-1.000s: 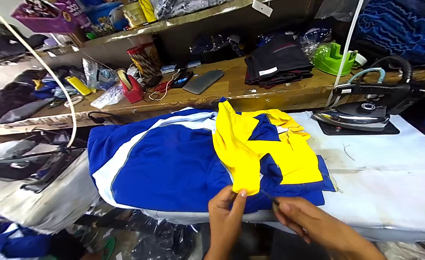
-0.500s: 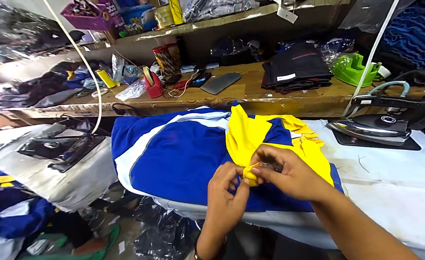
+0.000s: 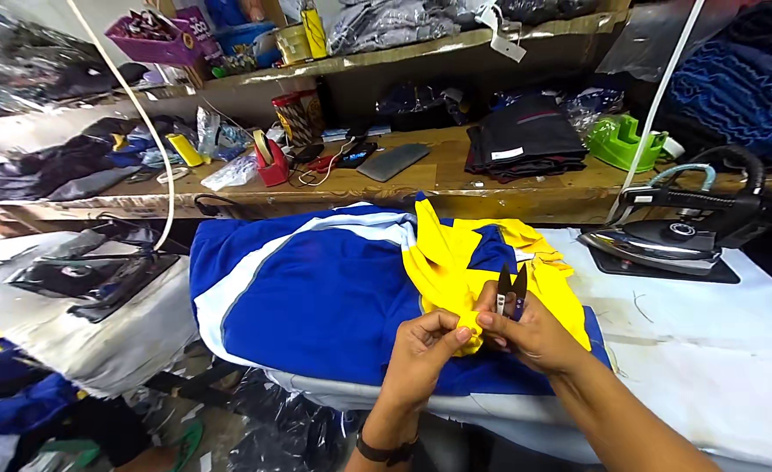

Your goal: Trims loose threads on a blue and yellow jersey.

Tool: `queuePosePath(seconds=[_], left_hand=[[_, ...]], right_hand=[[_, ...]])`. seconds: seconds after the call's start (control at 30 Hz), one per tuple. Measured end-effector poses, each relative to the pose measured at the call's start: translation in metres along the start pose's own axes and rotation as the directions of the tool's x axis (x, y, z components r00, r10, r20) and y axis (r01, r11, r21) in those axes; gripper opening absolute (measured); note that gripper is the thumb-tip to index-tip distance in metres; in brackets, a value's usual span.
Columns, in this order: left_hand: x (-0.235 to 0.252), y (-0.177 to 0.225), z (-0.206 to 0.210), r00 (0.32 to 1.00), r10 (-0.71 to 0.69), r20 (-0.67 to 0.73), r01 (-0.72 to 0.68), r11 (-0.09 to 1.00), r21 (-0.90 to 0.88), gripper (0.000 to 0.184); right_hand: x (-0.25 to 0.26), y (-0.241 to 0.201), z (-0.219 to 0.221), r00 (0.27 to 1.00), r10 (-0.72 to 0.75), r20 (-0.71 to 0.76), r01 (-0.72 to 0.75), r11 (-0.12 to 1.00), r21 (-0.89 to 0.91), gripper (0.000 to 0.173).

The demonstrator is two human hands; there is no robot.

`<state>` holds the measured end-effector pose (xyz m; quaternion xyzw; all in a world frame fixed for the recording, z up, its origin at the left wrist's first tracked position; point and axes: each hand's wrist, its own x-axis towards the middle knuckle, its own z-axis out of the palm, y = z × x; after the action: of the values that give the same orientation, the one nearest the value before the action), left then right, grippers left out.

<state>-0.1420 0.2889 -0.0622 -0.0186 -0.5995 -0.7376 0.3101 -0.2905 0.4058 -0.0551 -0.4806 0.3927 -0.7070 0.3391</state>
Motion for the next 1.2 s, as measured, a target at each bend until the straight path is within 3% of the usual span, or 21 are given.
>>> queuePosePath(seconds=[0.07,0.13,0.17,0.23,0.33,0.43,0.97,1.2], left_hand=[[0.000,0.001,0.000,1.000,0.007,-0.004,-0.007,1.000,0.004,0.007],[0.000,0.006,0.003,0.999,0.040,-0.017,-0.039,0.998,0.058,0.010],[0.000,0.009,0.005,0.998,0.049,-0.033,-0.046,0.996,0.079,0.011],[0.002,0.012,0.010,0.997,0.058,-0.058,-0.052,0.993,0.107,0.013],[0.005,0.010,0.016,0.995,0.075,-0.065,-0.066,0.989,0.130,0.013],[0.006,0.010,0.018,0.993,0.094,-0.070,-0.081,0.982,0.172,0.013],[0.004,0.008,0.016,0.988,0.149,-0.042,-0.125,0.928,0.352,0.012],[0.002,0.006,0.018,0.985,0.156,-0.071,-0.120,0.922,0.368,0.011]], right_hand=[[-0.007,-0.008,-0.002,0.994,-0.082,-0.074,0.057,0.956,-0.286,0.011],[-0.020,-0.017,-0.005,0.985,-0.148,-0.091,0.076,0.839,-0.539,0.041],[-0.028,-0.021,-0.005,0.987,-0.136,-0.086,0.062,0.815,-0.576,0.054],[-0.042,-0.025,0.000,0.996,-0.065,-0.054,0.029,0.865,-0.500,0.054],[-0.053,-0.025,0.002,0.989,0.104,0.102,-0.091,0.988,-0.126,0.043],[-0.055,-0.022,0.001,0.962,0.220,0.160,-0.233,0.970,0.065,0.045],[-0.050,-0.016,-0.002,0.956,0.268,0.117,-0.265,0.963,-0.041,0.042],[-0.048,-0.009,0.006,0.983,0.181,0.027,-0.181,0.983,-0.014,0.036]])
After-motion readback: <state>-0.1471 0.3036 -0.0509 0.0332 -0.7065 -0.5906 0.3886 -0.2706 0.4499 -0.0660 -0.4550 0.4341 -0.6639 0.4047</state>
